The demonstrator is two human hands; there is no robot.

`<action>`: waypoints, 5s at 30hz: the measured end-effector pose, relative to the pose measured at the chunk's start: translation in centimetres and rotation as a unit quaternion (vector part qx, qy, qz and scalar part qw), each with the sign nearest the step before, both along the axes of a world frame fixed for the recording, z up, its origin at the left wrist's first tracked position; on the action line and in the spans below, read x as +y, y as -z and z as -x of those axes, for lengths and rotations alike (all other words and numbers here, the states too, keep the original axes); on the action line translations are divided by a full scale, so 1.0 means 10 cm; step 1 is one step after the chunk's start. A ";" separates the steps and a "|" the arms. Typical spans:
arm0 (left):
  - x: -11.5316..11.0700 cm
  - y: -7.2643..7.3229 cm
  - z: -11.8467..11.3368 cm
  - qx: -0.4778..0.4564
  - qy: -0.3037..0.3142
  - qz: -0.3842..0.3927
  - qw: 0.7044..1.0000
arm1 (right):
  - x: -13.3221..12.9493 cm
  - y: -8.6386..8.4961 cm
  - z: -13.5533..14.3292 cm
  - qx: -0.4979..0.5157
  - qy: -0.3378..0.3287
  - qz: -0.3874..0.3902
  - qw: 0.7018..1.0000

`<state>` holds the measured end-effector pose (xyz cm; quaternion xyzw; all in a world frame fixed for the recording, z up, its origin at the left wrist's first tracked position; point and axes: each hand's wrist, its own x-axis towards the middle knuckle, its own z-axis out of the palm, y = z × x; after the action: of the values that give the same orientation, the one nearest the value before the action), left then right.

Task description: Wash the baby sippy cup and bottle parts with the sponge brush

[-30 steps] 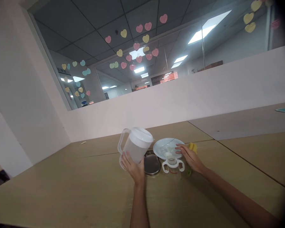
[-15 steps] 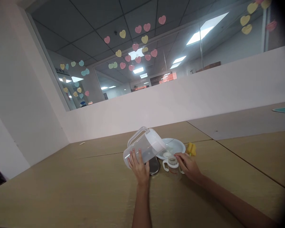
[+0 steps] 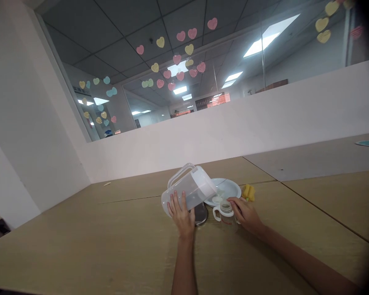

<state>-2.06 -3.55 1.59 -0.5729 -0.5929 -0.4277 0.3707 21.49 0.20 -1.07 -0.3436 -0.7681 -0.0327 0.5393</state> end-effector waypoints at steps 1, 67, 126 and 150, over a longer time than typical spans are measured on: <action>0.00 0.00 0.00 0.001 0.000 0.000 1.000 | 0.00 0.00 0.00 -0.003 0.002 0.001 1.000; 0.13 0.12 0.27 -0.183 0.026 -0.073 0.980 | 0.01 -0.03 0.01 -0.038 0.012 0.013 0.999; 1.04 -0.42 -0.79 0.004 0.279 0.608 0.743 | 0.30 0.16 -0.38 -0.175 0.241 0.361 0.884; 0.82 -0.23 -0.76 -0.415 0.428 0.242 0.766 | 0.28 -0.04 -0.63 0.056 0.267 0.390 0.880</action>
<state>5.53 4.63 3.84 -0.6041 -0.4664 -0.5803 -0.2840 27.81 2.99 -0.71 -0.7190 -0.5670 0.1459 0.3745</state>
